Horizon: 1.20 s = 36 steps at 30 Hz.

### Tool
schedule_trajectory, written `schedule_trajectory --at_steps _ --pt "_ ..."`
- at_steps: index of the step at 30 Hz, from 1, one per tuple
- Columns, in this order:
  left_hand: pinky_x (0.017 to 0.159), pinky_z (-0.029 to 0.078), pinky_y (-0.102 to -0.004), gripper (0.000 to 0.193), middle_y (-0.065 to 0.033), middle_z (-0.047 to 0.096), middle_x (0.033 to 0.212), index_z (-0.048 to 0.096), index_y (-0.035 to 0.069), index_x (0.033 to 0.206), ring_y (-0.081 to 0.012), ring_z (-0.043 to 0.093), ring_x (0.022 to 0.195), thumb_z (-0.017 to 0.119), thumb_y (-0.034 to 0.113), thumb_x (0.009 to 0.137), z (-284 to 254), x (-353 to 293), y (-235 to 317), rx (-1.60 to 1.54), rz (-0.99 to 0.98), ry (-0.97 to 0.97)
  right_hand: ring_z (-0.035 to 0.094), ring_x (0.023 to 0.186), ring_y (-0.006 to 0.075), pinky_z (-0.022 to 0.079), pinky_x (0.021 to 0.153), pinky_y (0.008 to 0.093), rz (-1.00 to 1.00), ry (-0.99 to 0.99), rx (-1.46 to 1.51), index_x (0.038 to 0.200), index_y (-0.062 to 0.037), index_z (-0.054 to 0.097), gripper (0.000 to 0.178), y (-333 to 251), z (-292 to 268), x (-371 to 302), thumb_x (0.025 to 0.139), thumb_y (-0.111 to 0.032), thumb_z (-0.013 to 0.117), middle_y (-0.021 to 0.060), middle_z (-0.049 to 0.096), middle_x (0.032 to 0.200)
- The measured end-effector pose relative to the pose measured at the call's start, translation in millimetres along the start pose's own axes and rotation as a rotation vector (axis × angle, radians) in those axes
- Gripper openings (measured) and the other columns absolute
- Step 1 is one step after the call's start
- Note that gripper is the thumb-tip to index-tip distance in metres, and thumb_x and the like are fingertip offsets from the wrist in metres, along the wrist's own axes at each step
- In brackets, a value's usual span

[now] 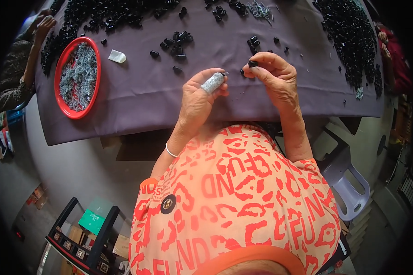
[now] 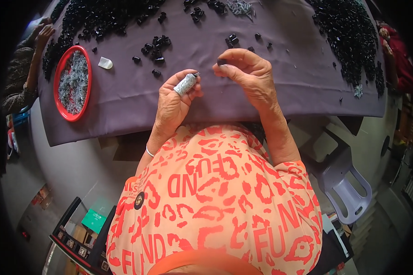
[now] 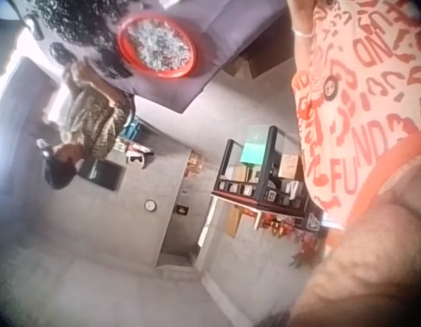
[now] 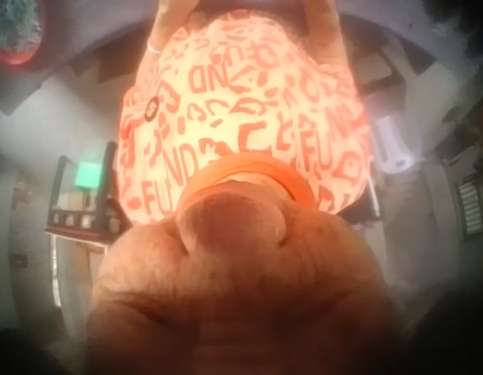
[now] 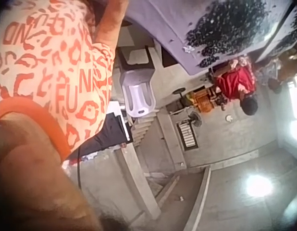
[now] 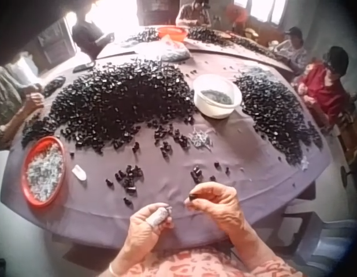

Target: The person assembles small plastic components by inserting metal springs into them and pressing the pieces together by hand on a table.

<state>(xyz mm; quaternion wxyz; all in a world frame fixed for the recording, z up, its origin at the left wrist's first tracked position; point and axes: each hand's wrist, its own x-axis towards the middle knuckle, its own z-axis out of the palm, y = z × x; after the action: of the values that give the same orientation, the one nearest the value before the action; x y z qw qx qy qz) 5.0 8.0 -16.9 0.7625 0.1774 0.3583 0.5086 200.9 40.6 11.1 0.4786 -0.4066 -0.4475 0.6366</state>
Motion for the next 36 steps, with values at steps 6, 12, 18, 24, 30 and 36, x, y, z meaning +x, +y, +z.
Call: schedule_trajectory --at_steps 6,12,18,24,30,36 --pt "0.074 0.052 -0.0284 0.022 -0.0098 0.064 0.096 0.059 -0.002 0.110 -0.0139 0.062 0.083 0.057 0.007 0.090 3.5 -4.6 2.9 0.015 0.043 -0.010 0.065 0.083 0.0163 0.053 0.077 0.0288 0.025 -0.025 0.147 0.109 0.0028 0.059 0.021 -4.0 6.4 -6.6 0.088 -0.001 0.058 0.0123 0.067 0.094" --pt "0.072 0.051 -0.0288 0.021 -0.0099 0.064 0.095 0.060 -0.002 0.108 -0.0141 0.061 0.082 0.058 0.007 0.089 16.9 -12.6 10.7 0.035 0.088 -0.017 0.064 0.084 0.0159 0.053 0.076 0.0289 0.064 -0.068 0.320 0.109 0.0024 0.058 0.020 1.6 6.0 -10.3 0.089 -0.001 0.056 0.0121 0.065 0.095" --pt "0.071 0.051 -0.0288 0.021 -0.0099 0.065 0.095 0.061 -0.002 0.108 -0.0139 0.061 0.081 0.059 0.007 0.089 19.5 -19.2 10.6 0.039 0.085 -0.006 0.063 0.084 0.0167 0.052 0.074 0.0292 0.076 -0.107 0.397 0.111 0.0009 0.057 0.022 6.7 2.8 -10.2 0.089 -0.001 0.055 0.0118 0.064 0.094" --pt "0.070 0.051 -0.0280 0.021 -0.0097 0.065 0.094 0.061 -0.002 0.107 -0.0137 0.061 0.081 0.060 0.008 0.089 20.8 -23.3 9.8 0.056 0.086 0.014 0.060 0.083 0.0176 0.051 0.072 0.0317 0.173 -0.132 0.577 0.118 0.0005 0.053 0.027 6.3 6.0 -13.9 0.091 -0.003 0.052 0.0114 0.063 0.092" --pt "0.070 0.052 -0.0277 0.021 -0.0096 0.066 0.094 0.062 -0.001 0.107 -0.0137 0.062 0.080 0.060 0.008 0.088 18.2 -24.9 9.4 0.076 0.079 0.036 0.061 0.081 0.0180 0.052 0.071 0.0315 0.192 -0.174 0.581 0.118 0.0003 0.052 0.027 10.0 3.7 -13.1 0.092 -0.004 0.052 0.0118 0.062 0.093" --pt "0.070 0.052 -0.0280 0.021 -0.0101 0.065 0.095 0.061 -0.001 0.107 -0.0140 0.061 0.080 0.059 0.008 0.089 17.5 -25.3 9.0 0.073 0.080 0.041 0.065 0.085 0.0182 0.053 0.073 0.0295 0.179 -0.086 0.331 0.112 -0.0003 0.054 0.023 0.4 13.4 -13.0 0.090 -0.002 0.055 0.0132 0.066 0.093"
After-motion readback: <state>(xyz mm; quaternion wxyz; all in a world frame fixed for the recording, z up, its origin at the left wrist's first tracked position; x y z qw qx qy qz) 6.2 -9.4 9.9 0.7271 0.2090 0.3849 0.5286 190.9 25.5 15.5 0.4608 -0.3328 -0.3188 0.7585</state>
